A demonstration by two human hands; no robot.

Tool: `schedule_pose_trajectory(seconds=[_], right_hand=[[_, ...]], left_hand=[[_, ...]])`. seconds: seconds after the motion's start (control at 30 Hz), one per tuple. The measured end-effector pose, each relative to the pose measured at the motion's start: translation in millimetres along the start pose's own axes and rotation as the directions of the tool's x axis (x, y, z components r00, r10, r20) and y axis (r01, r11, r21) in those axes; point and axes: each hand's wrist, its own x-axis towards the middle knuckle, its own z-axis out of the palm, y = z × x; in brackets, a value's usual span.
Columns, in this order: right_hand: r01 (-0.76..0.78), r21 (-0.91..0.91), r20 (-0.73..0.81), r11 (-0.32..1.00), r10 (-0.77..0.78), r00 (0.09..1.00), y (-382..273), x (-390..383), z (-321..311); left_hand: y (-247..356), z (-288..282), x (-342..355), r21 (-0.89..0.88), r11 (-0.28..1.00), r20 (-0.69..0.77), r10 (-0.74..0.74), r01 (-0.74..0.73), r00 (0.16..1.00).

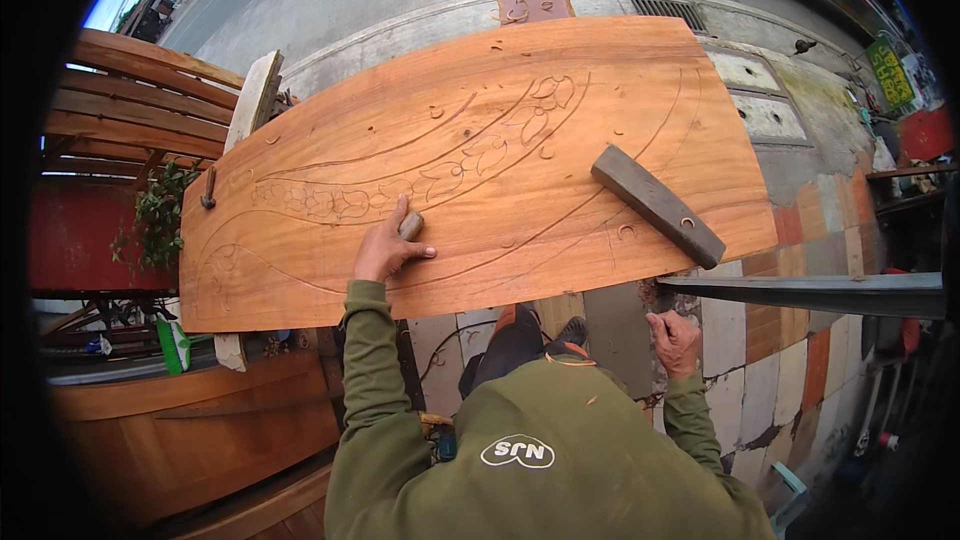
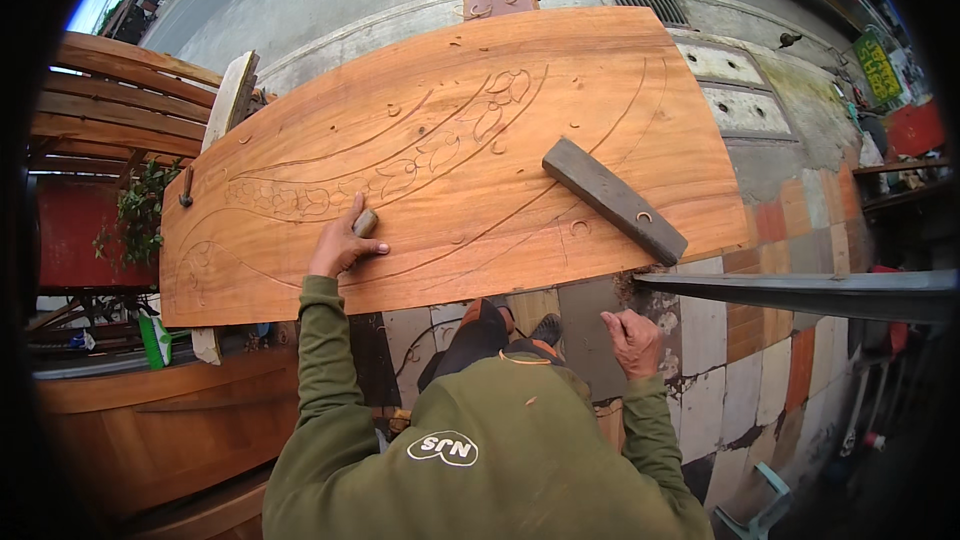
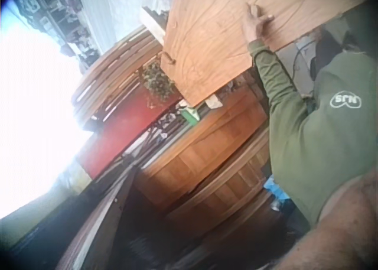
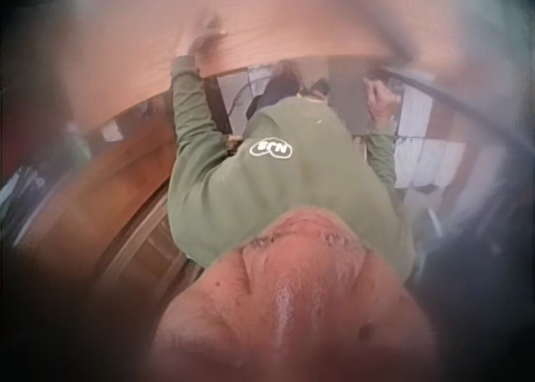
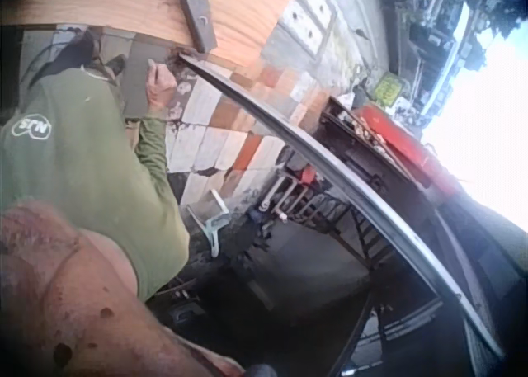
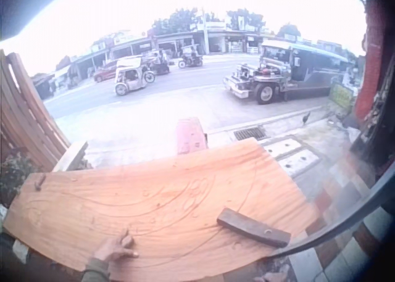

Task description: The person carves decorative floral patterns into a large wooden board using a chisel and a wooden mallet.

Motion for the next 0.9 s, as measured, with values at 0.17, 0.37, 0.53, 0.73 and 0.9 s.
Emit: schedule_pose_trajectory(seconds=[0.17,0.37,0.53,0.73,0.9], right_hand=[[0.385,-0.076,-0.246,0.92,-0.391,0.887,-59.6,49.5,-8.2],[0.133,-0.421,-0.325,0.897,-0.286,0.902,-81.4,117.7,-21.4],[0.017,-0.498,-0.17,0.867,-0.116,0.979,-83.1,149.9,-15.6],[-0.024,-0.457,-0.038,0.889,0.007,0.999,-81.4,175.9,-16.7],[0.012,-0.397,0.104,0.918,0.032,0.994,-83.2,196.4,-27.4]], left_hand=[[8.2,-3.3,-1.8,0.038,0.999,0.011,-0.03,0.03,0.999],[36.8,6.2,7.0,0.006,0.998,-0.084,0.057,-0.057,0.995],[112.4,17.9,32.6,-0.119,0.951,-0.097,0.276,-0.286,0.956],[175.6,44.8,57.9,-0.261,0.618,-0.238,0.703,-0.741,0.67],[194.2,61.9,70.2,-0.143,0.652,-0.232,0.709,-0.745,0.666]])
